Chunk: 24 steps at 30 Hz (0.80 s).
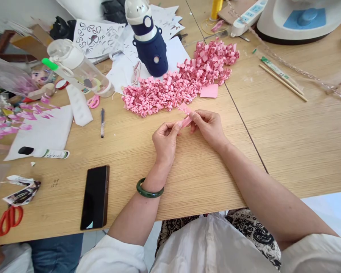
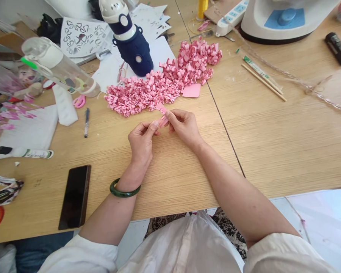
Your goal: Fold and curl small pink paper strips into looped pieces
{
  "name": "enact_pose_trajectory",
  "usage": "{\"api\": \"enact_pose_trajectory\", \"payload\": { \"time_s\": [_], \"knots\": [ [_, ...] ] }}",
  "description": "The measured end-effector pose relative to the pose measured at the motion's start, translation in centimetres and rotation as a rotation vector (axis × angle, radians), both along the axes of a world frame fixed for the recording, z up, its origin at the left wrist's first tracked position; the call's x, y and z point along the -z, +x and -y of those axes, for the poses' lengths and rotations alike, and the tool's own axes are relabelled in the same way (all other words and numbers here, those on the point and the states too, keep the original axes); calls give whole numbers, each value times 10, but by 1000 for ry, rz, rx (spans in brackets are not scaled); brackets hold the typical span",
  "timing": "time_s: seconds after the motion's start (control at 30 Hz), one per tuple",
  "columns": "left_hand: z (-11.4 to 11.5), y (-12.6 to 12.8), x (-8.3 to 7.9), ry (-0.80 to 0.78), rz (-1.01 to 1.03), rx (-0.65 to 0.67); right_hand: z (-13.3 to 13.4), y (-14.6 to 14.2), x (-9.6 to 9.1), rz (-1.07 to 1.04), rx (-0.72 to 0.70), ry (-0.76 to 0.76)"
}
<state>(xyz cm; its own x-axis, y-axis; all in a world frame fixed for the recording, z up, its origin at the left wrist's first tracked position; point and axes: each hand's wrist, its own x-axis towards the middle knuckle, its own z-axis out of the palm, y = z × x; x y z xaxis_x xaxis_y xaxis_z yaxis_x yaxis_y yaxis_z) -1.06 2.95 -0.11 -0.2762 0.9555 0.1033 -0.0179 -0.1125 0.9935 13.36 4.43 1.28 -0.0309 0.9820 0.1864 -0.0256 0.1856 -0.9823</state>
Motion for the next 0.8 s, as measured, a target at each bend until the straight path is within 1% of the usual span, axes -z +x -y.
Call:
{"api": "enact_pose_trajectory", "payload": {
  "time_s": [0.17,0.33,0.53,0.67,0.8],
  "knots": [
    [1,2,-2,-12,-5,-5,-1,0,2,-6,6,-11],
    [0,1,0,-1,17,-2,-2,0,5,-41,26,-33],
    [1,0,0,-5,51,28,-3,-1,7,-73,29,-37],
    [3,0,-1,12,28,36,-4,0,6,-84,43,-56],
    [3,-1,0,24,40,75,-4,1,6,-113,47,-55]
  ]
}}
